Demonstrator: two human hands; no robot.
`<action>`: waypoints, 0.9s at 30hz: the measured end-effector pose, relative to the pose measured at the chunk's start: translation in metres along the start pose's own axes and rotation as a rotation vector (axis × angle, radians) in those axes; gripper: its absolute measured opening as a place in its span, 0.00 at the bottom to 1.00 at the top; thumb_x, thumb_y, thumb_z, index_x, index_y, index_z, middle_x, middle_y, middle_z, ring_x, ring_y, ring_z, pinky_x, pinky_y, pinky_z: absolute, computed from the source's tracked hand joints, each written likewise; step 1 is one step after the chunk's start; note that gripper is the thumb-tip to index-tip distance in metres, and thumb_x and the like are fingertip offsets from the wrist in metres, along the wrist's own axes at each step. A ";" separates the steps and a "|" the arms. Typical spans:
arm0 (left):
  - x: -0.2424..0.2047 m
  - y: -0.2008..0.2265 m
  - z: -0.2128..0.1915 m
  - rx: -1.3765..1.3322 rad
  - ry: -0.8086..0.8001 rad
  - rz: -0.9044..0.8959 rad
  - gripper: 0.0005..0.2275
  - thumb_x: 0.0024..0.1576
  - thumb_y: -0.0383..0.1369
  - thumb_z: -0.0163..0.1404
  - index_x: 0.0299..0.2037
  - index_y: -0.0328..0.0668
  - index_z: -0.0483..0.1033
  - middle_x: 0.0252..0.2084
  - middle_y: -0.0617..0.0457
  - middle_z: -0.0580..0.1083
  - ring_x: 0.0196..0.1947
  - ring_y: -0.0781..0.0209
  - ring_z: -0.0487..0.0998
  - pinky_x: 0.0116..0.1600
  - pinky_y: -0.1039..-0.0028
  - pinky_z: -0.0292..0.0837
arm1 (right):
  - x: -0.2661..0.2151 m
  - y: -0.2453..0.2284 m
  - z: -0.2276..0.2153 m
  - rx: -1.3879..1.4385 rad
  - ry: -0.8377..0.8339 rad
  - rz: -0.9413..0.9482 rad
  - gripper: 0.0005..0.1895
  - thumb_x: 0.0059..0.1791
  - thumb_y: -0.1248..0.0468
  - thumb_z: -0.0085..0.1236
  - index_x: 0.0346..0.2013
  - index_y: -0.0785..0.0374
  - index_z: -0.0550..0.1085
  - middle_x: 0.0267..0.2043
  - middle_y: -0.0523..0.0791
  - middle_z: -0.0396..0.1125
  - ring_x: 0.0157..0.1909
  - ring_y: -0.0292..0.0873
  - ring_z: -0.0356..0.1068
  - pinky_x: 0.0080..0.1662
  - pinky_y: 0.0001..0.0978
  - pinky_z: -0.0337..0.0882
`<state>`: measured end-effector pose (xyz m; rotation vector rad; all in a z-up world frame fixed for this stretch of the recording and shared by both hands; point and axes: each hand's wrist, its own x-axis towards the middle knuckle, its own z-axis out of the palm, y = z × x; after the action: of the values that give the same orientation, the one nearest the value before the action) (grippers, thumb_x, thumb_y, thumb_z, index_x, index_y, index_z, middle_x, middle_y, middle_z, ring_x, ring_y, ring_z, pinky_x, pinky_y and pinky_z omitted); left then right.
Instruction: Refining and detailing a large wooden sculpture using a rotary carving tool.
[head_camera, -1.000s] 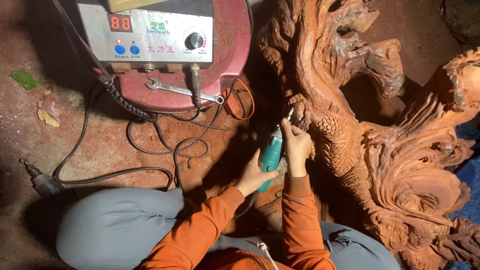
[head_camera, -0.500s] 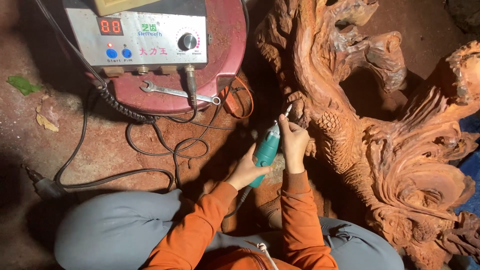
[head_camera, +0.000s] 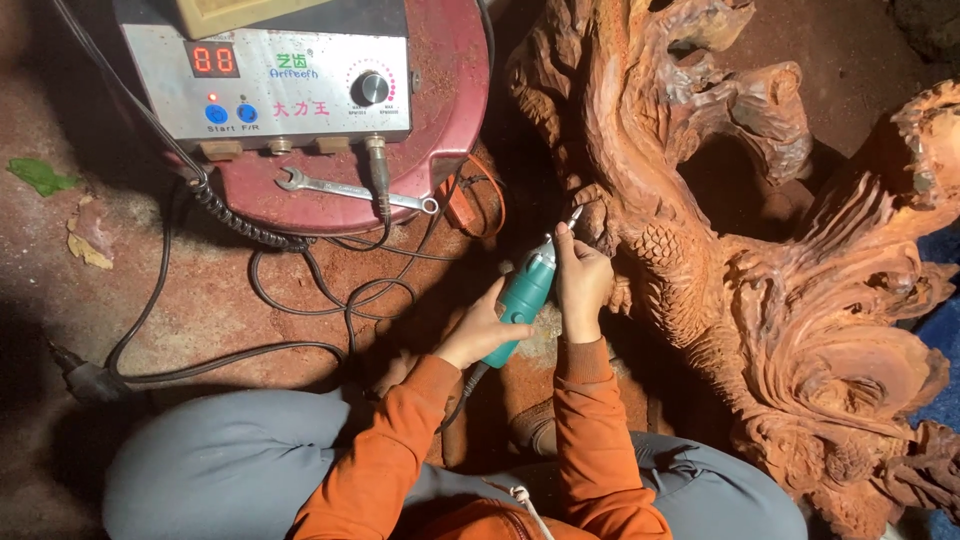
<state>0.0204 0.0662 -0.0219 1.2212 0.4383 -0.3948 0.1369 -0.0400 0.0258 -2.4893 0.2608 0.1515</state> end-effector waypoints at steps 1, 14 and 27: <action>-0.002 0.005 -0.001 0.000 0.000 0.000 0.50 0.35 0.41 0.67 0.72 0.44 0.56 0.56 0.42 0.74 0.61 0.45 0.73 0.62 0.55 0.68 | 0.004 0.006 0.003 0.001 0.000 0.000 0.25 0.51 0.38 0.57 0.28 0.53 0.83 0.21 0.49 0.70 0.32 0.45 0.73 0.38 0.36 0.70; -0.017 0.039 -0.014 0.077 -0.007 -0.026 0.47 0.36 0.41 0.64 0.71 0.49 0.60 0.56 0.40 0.74 0.62 0.42 0.72 0.62 0.56 0.67 | 0.015 0.023 0.020 0.223 0.040 0.040 0.21 0.49 0.39 0.62 0.28 0.51 0.83 0.16 0.40 0.66 0.25 0.35 0.65 0.29 0.24 0.63; -0.003 -0.004 -0.017 0.293 0.046 0.150 0.45 0.37 0.40 0.62 0.72 0.58 0.59 0.55 0.42 0.76 0.60 0.41 0.74 0.62 0.55 0.69 | -0.007 0.031 0.021 0.485 0.113 -0.186 0.13 0.55 0.53 0.60 0.34 0.59 0.82 0.26 0.42 0.74 0.32 0.33 0.66 0.36 0.23 0.66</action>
<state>0.0139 0.0817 -0.0283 1.5404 0.3327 -0.3093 0.1225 -0.0509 -0.0077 -2.0268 0.0954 -0.1188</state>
